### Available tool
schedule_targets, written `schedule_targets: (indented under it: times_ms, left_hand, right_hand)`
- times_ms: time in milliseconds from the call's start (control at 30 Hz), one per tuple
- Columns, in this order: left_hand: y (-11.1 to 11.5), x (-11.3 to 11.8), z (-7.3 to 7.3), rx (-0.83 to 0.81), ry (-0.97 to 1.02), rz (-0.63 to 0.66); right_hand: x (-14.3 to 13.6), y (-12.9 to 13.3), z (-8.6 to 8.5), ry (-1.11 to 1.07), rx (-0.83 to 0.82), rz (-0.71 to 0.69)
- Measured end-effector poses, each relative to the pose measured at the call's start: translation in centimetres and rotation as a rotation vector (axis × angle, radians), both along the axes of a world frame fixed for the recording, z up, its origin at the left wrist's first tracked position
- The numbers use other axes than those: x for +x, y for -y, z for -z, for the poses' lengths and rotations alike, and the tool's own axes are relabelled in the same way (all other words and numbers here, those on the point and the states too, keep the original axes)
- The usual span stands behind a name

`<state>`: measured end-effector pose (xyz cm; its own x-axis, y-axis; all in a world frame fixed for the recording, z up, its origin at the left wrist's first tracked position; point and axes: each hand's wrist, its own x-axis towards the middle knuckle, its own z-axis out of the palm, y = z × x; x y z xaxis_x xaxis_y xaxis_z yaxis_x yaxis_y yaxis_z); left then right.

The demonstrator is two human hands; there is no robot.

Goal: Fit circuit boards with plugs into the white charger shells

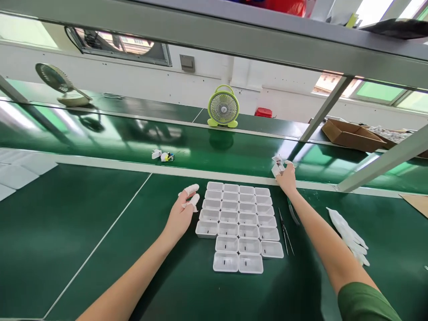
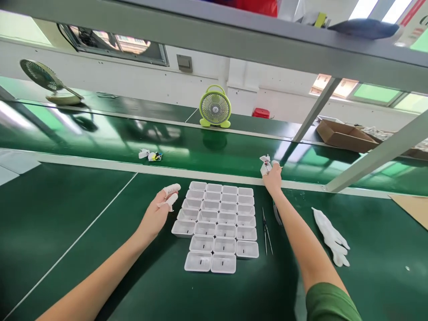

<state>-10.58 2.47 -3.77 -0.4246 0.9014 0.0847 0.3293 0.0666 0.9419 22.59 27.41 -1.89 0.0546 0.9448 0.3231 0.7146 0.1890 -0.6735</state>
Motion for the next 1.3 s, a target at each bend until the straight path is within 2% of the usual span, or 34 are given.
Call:
schedule_targets:
  times_ms: [67,133,233,267,333,400,467,567,700,900,1067,1133,1200,1300]
  left_hand:
    - [0.3,-0.1,-0.5,0.001,-0.018,0.032]
    - [0.9,0.0,-1.1,0.008,-0.051,0.095]
    - [2.1,0.5,-2.1,0.084,-0.269,0.241]
    - [2.6,0.7,-2.5,0.146,-0.386,0.290]
    - [3.5,1.1,-3.3,0.321,-0.603,0.395]
    - [4.4,1.7,-4.2,0.501,-0.738,0.549]
    - [5.2,2.6,-5.1,0.626,-0.836,0.728]
    - [6.2,3.9,-6.0,0.694,-0.946,0.864]
    - [6.8,4.4,-6.3,0.624,-0.999,0.868]
    - [6.8,3.2,-6.3,0.430,-1.097,0.992]
    - [7.0,0.9,-7.6,0.261,-0.964,1.096]
    - [7.0,-0.2,-8.3,0.195,-0.934,1.087]
    - [6.7,-1.1,-8.7,0.166,-0.939,1.025]
    - [6.4,-2.0,-8.6,0.128,-0.962,0.937]
  right_hand:
    - [0.4,0.5,-0.7,-0.034,0.008,0.007]
    - [1.0,2.2,-1.7,-0.083,0.023,-0.008]
    - [2.0,7.0,-3.1,-0.150,0.053,-0.085]
    - [2.2,9.0,-3.3,-0.177,0.085,-0.121]
    - [2.4,12.9,-3.2,-0.276,0.251,-0.230]
    - [2.5,15.9,-2.6,-0.275,0.391,-0.250]
    - [2.6,17.7,-1.8,-0.182,0.475,-0.235]
    - [2.6,18.5,-1.2,-0.022,0.562,-0.250]
    - [2.4,18.5,-2.2,0.094,0.699,-0.296]
    - [3.0,18.4,-3.4,0.128,0.777,-0.303]
    - [3.4,18.1,-3.3,0.092,0.809,-0.285]
    - [3.2,18.1,-3.4,0.093,0.813,-0.300]
    - [2.9,18.2,-3.5,0.091,0.803,-0.314]
    - [2.6,18.3,-3.5,0.098,0.766,-0.327]
